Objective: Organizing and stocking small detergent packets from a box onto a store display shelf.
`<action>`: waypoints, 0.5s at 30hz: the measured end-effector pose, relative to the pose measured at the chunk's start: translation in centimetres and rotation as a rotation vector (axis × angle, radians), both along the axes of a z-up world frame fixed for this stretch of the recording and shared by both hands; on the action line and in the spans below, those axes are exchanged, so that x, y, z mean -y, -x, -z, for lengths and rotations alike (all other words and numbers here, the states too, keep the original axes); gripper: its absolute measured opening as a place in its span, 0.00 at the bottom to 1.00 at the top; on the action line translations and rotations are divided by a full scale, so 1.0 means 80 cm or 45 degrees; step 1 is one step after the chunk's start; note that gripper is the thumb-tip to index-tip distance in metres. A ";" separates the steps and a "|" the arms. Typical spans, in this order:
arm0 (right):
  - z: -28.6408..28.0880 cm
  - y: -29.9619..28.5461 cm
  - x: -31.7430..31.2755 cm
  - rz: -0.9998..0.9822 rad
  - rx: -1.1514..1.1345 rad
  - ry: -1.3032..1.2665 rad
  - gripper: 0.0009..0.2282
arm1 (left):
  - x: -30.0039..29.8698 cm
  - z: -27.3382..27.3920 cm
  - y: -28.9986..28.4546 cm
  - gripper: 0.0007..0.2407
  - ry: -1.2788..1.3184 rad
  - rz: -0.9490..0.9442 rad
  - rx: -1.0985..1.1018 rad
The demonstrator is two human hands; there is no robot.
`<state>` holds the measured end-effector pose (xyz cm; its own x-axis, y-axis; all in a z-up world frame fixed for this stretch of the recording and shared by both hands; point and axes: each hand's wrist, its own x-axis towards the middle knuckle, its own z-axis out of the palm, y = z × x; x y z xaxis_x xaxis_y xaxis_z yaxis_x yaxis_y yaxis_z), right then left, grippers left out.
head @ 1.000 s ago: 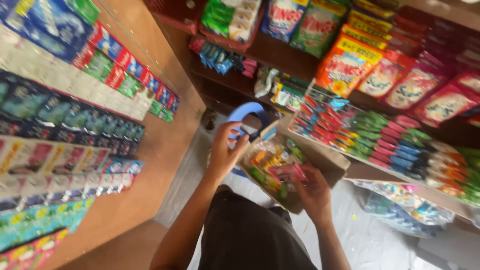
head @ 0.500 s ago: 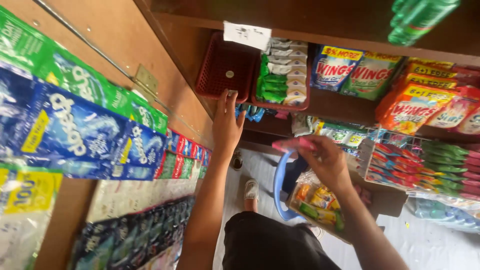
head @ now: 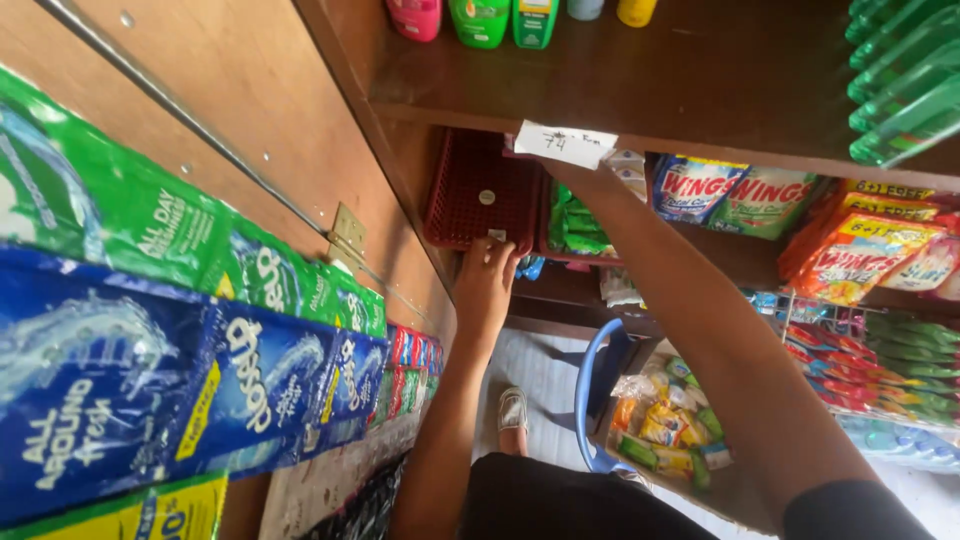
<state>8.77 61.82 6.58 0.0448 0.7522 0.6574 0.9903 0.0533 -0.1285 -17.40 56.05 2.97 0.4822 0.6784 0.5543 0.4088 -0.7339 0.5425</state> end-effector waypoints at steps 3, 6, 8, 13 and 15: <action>0.033 -0.021 -0.046 0.012 0.024 -0.017 0.09 | -0.003 0.000 0.000 0.08 -0.028 0.010 0.038; 0.042 -0.028 -0.069 0.031 0.040 -0.037 0.09 | -0.005 -0.007 0.001 0.09 0.001 0.033 0.011; 0.038 -0.024 -0.068 0.044 0.051 -0.045 0.10 | -0.006 -0.013 0.004 0.10 0.009 0.043 0.007; 0.049 -0.031 -0.082 0.081 0.082 -0.051 0.10 | -0.005 -0.018 0.005 0.12 0.094 0.080 -0.068; 0.050 -0.030 -0.075 0.098 0.089 -0.053 0.11 | -0.005 -0.015 0.004 0.14 0.002 0.059 -0.082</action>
<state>11.13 67.85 2.60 0.0545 0.7204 0.6914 0.9981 -0.0199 -0.0580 -17.69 56.49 4.14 0.5480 0.6550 0.5203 0.4083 -0.7523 0.5170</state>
